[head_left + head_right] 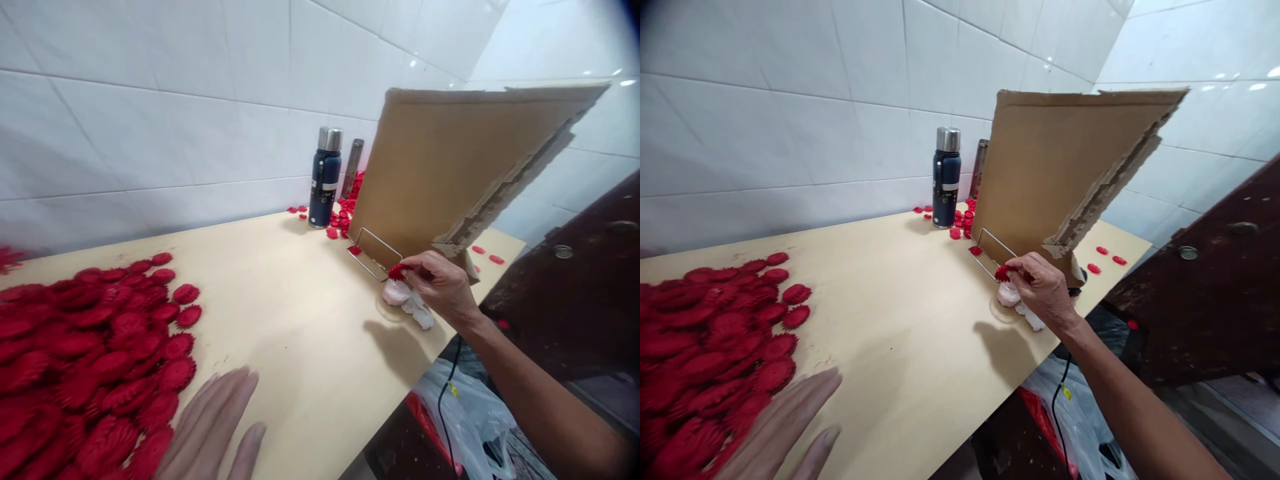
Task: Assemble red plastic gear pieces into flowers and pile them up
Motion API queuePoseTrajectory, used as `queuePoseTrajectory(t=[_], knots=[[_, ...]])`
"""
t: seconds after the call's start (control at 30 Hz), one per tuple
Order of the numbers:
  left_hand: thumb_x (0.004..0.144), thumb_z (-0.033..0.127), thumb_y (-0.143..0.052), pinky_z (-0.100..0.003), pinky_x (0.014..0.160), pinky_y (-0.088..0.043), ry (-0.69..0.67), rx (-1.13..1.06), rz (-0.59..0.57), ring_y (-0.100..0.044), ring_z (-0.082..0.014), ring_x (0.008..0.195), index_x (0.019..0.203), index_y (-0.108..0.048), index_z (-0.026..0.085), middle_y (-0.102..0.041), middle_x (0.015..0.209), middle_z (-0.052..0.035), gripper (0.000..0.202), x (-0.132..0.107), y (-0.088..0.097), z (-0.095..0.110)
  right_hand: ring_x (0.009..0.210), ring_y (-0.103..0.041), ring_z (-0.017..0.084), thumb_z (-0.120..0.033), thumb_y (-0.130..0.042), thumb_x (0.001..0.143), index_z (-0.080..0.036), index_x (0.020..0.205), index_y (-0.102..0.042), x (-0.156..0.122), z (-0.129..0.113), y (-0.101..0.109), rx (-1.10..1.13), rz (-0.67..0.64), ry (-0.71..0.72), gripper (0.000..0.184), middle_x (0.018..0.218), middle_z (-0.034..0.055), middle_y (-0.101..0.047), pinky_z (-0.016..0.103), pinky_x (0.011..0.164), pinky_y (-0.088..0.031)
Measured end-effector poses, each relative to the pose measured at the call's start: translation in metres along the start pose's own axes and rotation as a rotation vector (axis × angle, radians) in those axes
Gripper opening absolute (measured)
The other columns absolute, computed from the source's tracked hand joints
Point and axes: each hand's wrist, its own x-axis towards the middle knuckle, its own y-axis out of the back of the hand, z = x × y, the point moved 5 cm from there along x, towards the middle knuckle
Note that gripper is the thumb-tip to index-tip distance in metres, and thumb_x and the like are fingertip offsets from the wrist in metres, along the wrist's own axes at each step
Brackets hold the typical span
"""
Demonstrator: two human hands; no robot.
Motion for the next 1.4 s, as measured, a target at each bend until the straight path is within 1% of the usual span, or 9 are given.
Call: queuePoseTrajectory(t=[0.13, 0.23, 0.43, 0.6, 0.73, 0.83, 0.93, 1.13, 1.4], knots=[[0.082, 0.038, -0.051, -0.036, 0.092, -0.043, 0.725, -0.681, -0.212, -0.053, -0.0222, 0.110, 0.122, -0.049, 0.022, -0.058, 0.119, -0.0089, 0.044, 0.028, -0.034, 0.013, 0.063, -0.062, 0.016, -0.025, -0.058, 0.077, -0.020, 0.089, -0.052, -0.013, -0.060, -0.065, 0.666, -0.281, -0.230, 0.014, 0.071, 0.0021, -0.065, 0.030, 0.058, -0.050], [0.087, 0.042, -0.039, -0.034, 0.083, -0.047, 0.942, -1.373, -0.077, -0.058, -0.0200, 0.100, 0.116, -0.053, 0.018, -0.059, 0.114, -0.0106, 0.041, 0.047, -0.059, 0.023, 0.062, -0.059, 0.014, -0.018, -0.058, 0.075, -0.019, 0.082, -0.054, -0.030, -0.116, -0.113, 0.725, -0.440, -0.115, 0.007, 0.070, 0.0008, -0.063, 0.027, 0.056, -0.048], [0.081, 0.025, -0.052, -0.019, 0.059, -0.043, 1.070, -1.420, 0.361, -0.056, -0.0092, 0.065, 0.080, -0.064, 0.013, -0.064, 0.075, -0.0032, 0.017, 0.031, -0.053, -0.009, 0.078, -0.055, 0.018, -0.017, -0.051, 0.082, -0.017, 0.089, -0.064, -0.040, -0.169, -0.137, 0.426, -0.358, 0.423, 0.015, 0.083, 0.0074, -0.064, 0.033, 0.070, -0.045], [0.082, 0.046, -0.047, -0.019, 0.038, -0.023, 1.069, -1.060, 0.405, -0.035, -0.0057, 0.037, 0.048, -0.045, 0.016, -0.041, 0.040, 0.0038, 0.046, 0.018, -0.036, -0.026, 0.069, -0.057, 0.014, -0.023, -0.046, 0.086, -0.015, 0.085, -0.065, -0.015, -0.160, -0.145, 0.537, -0.364, 0.149, 0.021, 0.075, 0.0050, -0.063, 0.026, 0.062, -0.044], [0.079, 0.052, -0.047, -0.019, 0.034, -0.014, 1.072, -0.956, 0.465, -0.021, -0.0037, 0.031, 0.042, -0.033, 0.017, -0.025, 0.034, 0.0077, 0.053, 0.018, -0.039, -0.036, 0.078, -0.061, 0.015, -0.034, -0.042, 0.088, -0.015, 0.096, -0.064, -0.008, -0.186, -0.175, 0.729, -0.518, 0.011, 0.030, 0.085, 0.0061, -0.066, 0.026, 0.069, -0.046], [0.080, 0.043, -0.053, -0.016, 0.040, -0.032, 1.008, -0.960, 0.573, -0.045, -0.0059, 0.042, 0.057, -0.053, 0.016, -0.050, 0.048, 0.0035, 0.035, 0.025, -0.036, -0.038, 0.093, -0.060, 0.017, -0.043, -0.034, 0.090, -0.016, 0.108, -0.060, -0.006, -0.207, -0.199, 0.838, -0.492, -0.098, 0.041, 0.100, 0.0085, -0.065, 0.031, 0.081, -0.046], [0.081, 0.037, -0.053, -0.020, 0.075, -0.047, 0.963, -1.117, 0.738, -0.061, -0.0119, 0.087, 0.089, -0.063, 0.021, -0.066, 0.092, -0.0022, 0.021, 0.034, -0.030, -0.035, 0.114, -0.050, 0.018, -0.048, -0.027, 0.091, -0.017, 0.119, -0.055, -0.010, -0.228, -0.217, 0.916, -0.533, -0.094, 0.051, 0.120, 0.0100, -0.057, 0.036, 0.099, -0.037], [0.085, 0.039, -0.046, -0.026, 0.103, -0.032, 1.031, -1.374, 0.810, -0.043, -0.0152, 0.122, 0.114, -0.058, 0.025, -0.055, 0.127, -0.0041, 0.035, 0.038, -0.026, -0.040, 0.134, -0.022, 0.015, -0.056, -0.015, 0.089, -0.015, 0.133, -0.041, -0.037, -0.246, -0.210, 0.933, -0.630, -0.146, 0.065, 0.143, 0.0062, -0.032, 0.036, 0.113, -0.013], [0.089, 0.042, -0.031, -0.032, 0.105, -0.030, 1.041, -1.485, 0.770, -0.037, -0.0155, 0.127, 0.132, -0.039, 0.033, -0.038, 0.142, 0.0017, 0.044, 0.043, -0.024, -0.040, 0.136, -0.014, 0.018, -0.067, -0.018, 0.082, -0.020, 0.137, -0.033, -0.061, -0.244, -0.197, 0.919, -0.676, -0.288, 0.075, 0.146, 0.0033, -0.025, 0.041, 0.113, -0.009]])
